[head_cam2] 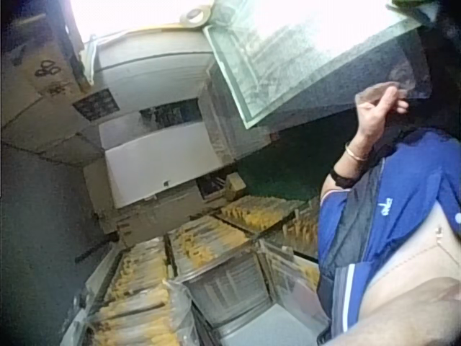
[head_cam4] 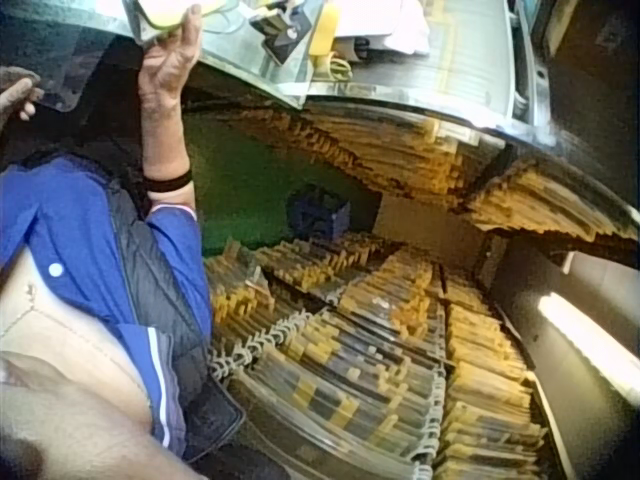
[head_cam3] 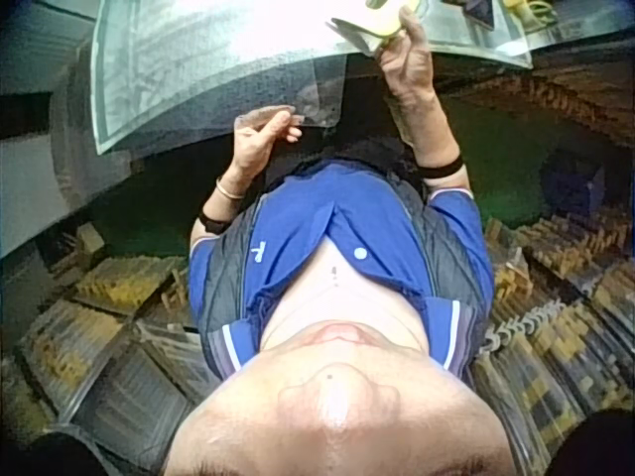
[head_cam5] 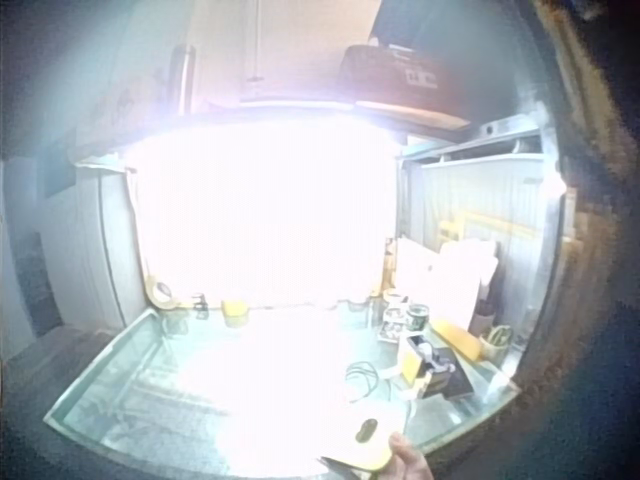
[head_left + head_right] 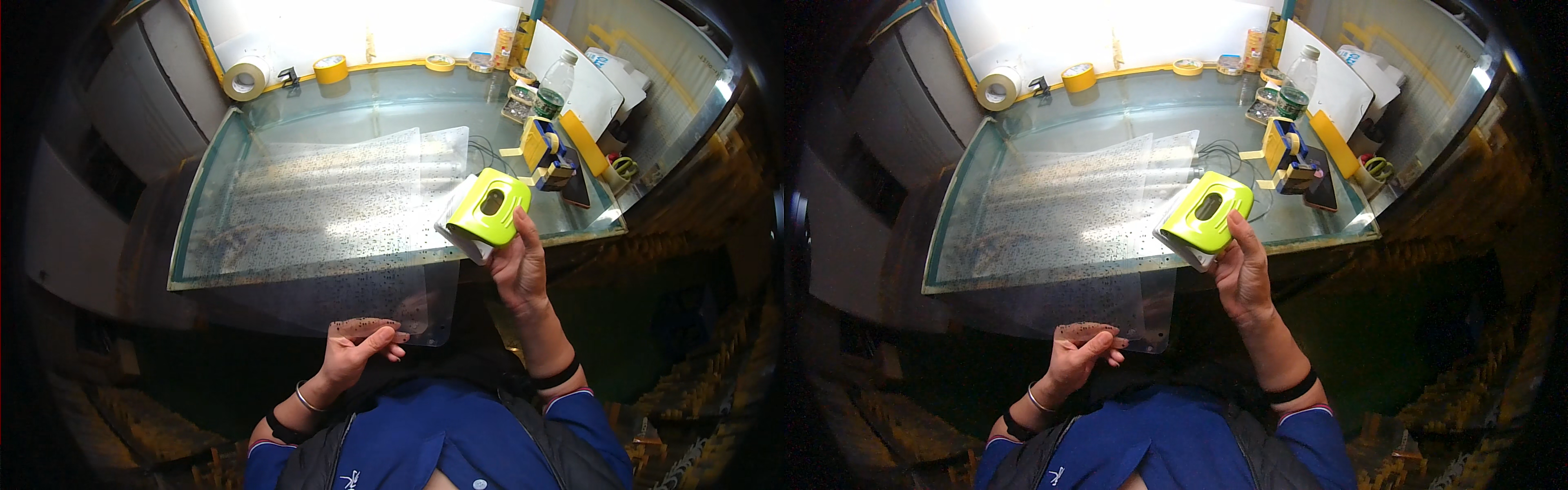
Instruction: The recorder sorts and inspects transparent film sheets on a glass surface, using a yellow magnetic scraper to flatten or clean them.
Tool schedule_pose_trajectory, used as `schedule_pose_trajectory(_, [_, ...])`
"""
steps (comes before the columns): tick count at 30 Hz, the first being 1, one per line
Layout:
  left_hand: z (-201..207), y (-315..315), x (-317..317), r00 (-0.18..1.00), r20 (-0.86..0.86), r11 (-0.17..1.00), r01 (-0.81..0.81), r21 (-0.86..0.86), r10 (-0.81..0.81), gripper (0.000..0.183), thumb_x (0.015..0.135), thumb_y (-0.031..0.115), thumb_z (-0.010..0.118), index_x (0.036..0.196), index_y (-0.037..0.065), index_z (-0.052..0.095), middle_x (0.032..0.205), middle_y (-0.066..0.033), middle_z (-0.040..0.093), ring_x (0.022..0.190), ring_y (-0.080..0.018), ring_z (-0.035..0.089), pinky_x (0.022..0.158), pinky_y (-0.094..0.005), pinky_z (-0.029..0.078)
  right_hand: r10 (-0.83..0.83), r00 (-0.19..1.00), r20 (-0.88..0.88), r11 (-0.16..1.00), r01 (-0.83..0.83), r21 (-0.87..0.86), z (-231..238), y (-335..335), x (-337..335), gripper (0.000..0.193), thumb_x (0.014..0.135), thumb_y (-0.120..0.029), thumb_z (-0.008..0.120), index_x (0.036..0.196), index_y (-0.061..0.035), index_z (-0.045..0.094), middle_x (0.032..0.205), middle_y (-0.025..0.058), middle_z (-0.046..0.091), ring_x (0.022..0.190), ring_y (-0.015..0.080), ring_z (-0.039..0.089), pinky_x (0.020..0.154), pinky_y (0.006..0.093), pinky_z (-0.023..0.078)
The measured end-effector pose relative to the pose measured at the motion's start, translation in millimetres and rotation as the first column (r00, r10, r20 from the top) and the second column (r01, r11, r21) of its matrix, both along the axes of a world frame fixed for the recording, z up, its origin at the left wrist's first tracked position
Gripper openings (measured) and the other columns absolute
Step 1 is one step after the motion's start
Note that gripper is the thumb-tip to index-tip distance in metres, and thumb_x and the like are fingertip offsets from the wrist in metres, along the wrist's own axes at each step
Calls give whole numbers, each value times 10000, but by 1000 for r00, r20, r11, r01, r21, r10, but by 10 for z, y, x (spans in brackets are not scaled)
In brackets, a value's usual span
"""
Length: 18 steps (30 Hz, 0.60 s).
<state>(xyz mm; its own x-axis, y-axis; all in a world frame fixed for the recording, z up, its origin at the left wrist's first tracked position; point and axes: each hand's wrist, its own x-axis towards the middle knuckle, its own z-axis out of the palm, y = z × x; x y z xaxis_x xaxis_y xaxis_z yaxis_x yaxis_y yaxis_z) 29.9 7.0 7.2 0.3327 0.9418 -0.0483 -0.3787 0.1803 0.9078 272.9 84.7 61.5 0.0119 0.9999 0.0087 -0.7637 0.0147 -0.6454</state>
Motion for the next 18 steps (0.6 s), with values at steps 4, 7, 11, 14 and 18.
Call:
schedule_pose_trajectory(4, [-6, -3, 7, 1000, 0, 1000, 9, 14, -9, 151, 853, 38, 539, 953, -58, 600, 838, -216, 633, 669, -236, 640, 570, -301, 539, 20, 999, 43, 1000, -19, -12, -47, 11, 26, 486, 856, -326, 524, 1236, -62, 374, 1161, 94, 516, 1041, 212, 543, 825, 346, 498])
schedule_pose_trajectory(7, [-10, -10, 1, 1000, -17, 1000, 10, -3, -10, 151, 852, 40, 542, 951, -59, 599, 835, -216, 633, 656, -235, 638, 563, -304, 539, 42, 999, 28, 999, -42, -2, -8, -1, -9, 492, 854, -326, 527, 1234, -55, 372, 1162, 101, 514, 1042, 218, 542, 834, 357, 494])
schedule_pose_trajectory(11, [15, -5, -2, 1000, -17, 999, 12, -46, -12, 150, 846, 39, 550, 949, -59, 598, 833, -213, 634, 638, -231, 634, 557, -304, 538, 19, 999, -33, 999, -20, -27, -1, -1, -45, 423, 856, -263, 534, 1170, -6, 417, 1070, 115, 565, 959, 199, 585, 809, 325, 507])
schedule_pose_trajectory(14, [24, -12, -23, 1000, -24, 998, 18, -54, -19, 149, 844, 35, 551, 945, -65, 596, 832, -211, 634, 632, -228, 633, 555, -304, 538, 12, 1000, 12, 999, -12, -40, -93, 10, -1, 404, 852, -248, 536, 1159, -11, 425, 1057, 112, 571, 938, 195, 592, 792, 320, 508])
schedule_pose_trajectory(18, [9, -47, -45, 999, -31, 998, 25, -63, -27, 142, 841, 27, 550, 930, -74, 595, 823, -205, 635, 635, -225, 633, 560, -305, 540, -37, 990, 133, 998, 45, -54, -194, -2, 64, 398, 847, -255, 539, 1151, -20, 433, 1053, 106, 575, 917, 191, 598, 772, 321, 508])
